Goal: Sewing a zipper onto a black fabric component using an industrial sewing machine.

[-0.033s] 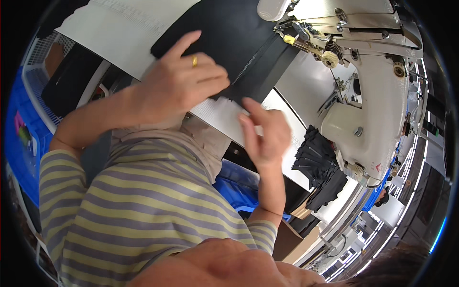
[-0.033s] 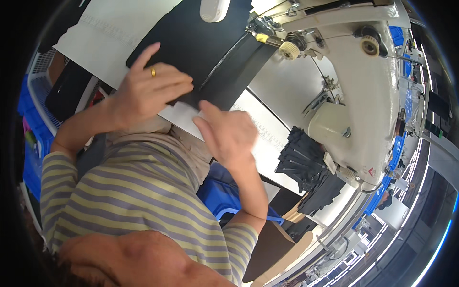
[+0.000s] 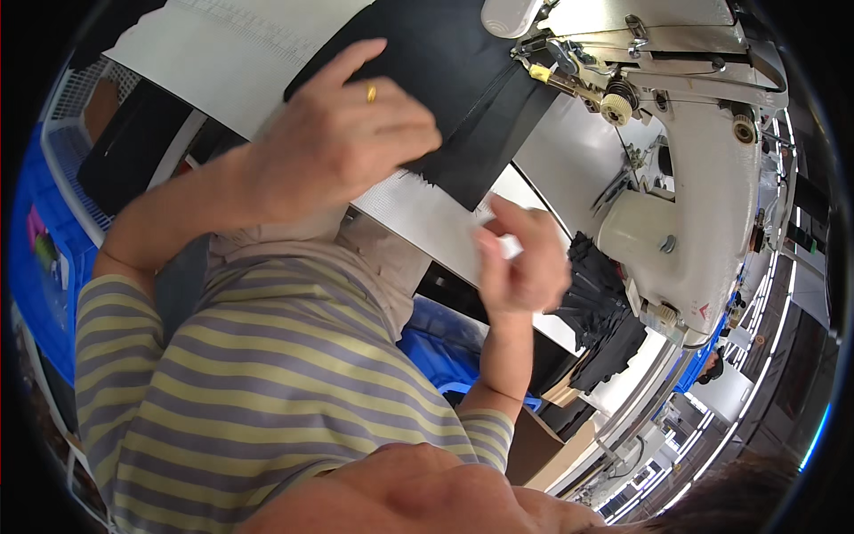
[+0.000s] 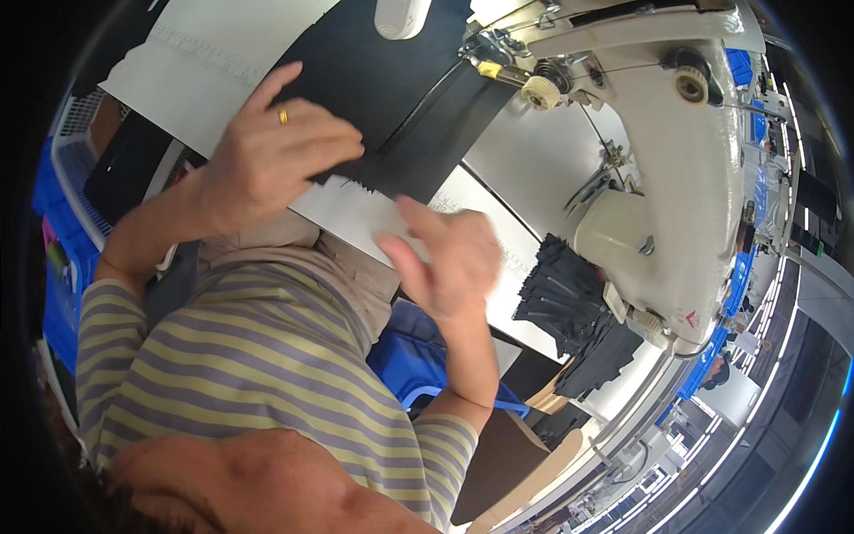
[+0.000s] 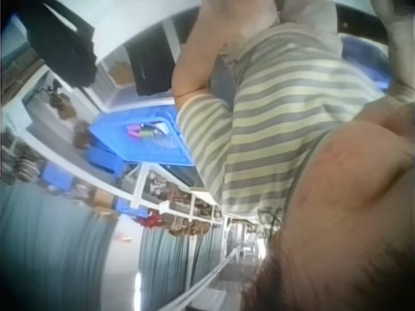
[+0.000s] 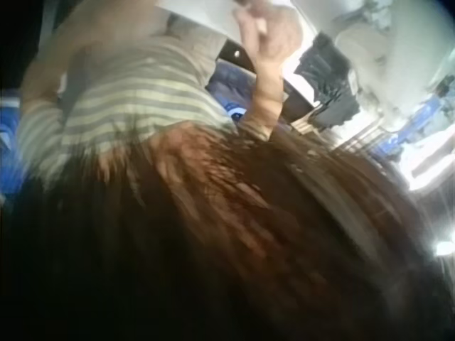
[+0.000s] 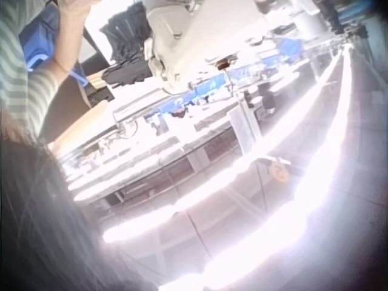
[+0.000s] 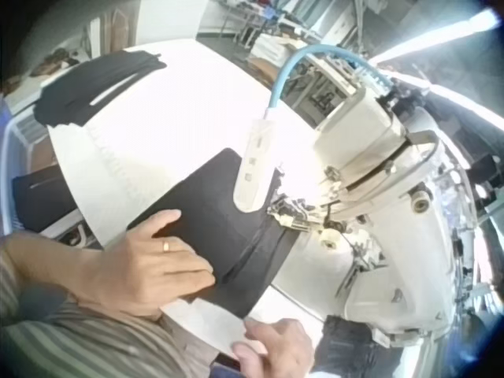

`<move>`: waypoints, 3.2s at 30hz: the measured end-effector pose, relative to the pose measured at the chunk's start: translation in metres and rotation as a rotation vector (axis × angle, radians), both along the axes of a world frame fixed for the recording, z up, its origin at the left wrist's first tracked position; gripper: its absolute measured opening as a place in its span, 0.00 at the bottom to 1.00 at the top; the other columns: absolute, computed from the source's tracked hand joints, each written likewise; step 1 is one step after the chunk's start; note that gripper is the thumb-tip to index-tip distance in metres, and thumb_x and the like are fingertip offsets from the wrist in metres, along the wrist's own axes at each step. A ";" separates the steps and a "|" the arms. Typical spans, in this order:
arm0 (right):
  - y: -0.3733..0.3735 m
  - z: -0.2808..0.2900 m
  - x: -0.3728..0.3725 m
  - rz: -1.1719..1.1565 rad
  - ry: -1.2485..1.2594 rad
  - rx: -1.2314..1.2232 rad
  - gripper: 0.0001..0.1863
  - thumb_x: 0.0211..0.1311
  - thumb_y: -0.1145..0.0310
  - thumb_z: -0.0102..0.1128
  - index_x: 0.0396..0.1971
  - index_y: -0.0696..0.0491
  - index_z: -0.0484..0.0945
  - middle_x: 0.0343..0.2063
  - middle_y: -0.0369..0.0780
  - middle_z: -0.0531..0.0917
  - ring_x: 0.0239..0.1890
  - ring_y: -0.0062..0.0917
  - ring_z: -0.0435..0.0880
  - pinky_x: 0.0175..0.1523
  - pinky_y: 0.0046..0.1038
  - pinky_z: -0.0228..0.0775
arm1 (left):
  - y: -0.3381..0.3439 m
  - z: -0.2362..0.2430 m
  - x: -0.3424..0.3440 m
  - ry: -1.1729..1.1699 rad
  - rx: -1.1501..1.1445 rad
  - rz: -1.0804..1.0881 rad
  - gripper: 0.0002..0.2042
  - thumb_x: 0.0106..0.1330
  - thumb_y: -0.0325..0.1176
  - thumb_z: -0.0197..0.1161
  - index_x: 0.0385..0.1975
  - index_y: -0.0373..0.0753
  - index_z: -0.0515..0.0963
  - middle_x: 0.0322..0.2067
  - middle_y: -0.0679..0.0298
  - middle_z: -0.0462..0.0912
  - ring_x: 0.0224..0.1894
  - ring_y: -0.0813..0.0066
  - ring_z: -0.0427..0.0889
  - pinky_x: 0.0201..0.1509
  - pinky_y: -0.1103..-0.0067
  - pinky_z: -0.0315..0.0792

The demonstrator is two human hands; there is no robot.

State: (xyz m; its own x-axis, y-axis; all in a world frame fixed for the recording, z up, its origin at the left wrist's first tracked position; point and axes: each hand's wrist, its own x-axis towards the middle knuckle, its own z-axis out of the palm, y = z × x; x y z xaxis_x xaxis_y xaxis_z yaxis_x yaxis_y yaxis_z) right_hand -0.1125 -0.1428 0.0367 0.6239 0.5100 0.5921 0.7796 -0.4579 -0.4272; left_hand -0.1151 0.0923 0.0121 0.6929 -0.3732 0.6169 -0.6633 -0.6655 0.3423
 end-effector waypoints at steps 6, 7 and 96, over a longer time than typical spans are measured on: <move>0.008 -0.002 -0.005 -0.023 0.014 -0.233 0.12 0.41 0.77 0.70 0.31 0.58 0.81 0.25 0.40 0.78 0.23 0.29 0.72 0.29 0.26 0.65 | -0.002 0.057 0.036 -0.187 0.089 -0.038 0.13 0.43 0.21 0.64 0.32 0.37 0.80 0.35 0.65 0.82 0.36 0.67 0.82 0.52 0.67 0.74; 0.016 -0.006 -0.003 -0.042 0.016 -0.280 0.15 0.41 0.79 0.68 0.34 0.59 0.81 0.31 0.41 0.79 0.25 0.29 0.72 0.32 0.29 0.67 | -0.005 0.054 0.042 -0.239 0.059 -0.091 0.07 0.47 0.27 0.63 0.28 0.36 0.78 0.29 0.64 0.80 0.33 0.69 0.80 0.45 0.72 0.73; 0.032 -0.049 -0.040 -0.102 0.001 -0.204 0.15 0.48 0.70 0.73 0.35 0.58 0.81 0.30 0.41 0.84 0.37 0.35 0.85 0.57 0.39 0.71 | -0.004 -0.022 -0.001 0.103 0.088 -0.193 0.17 0.47 0.28 0.66 0.40 0.37 0.81 0.42 0.65 0.81 0.41 0.71 0.80 0.65 0.57 0.62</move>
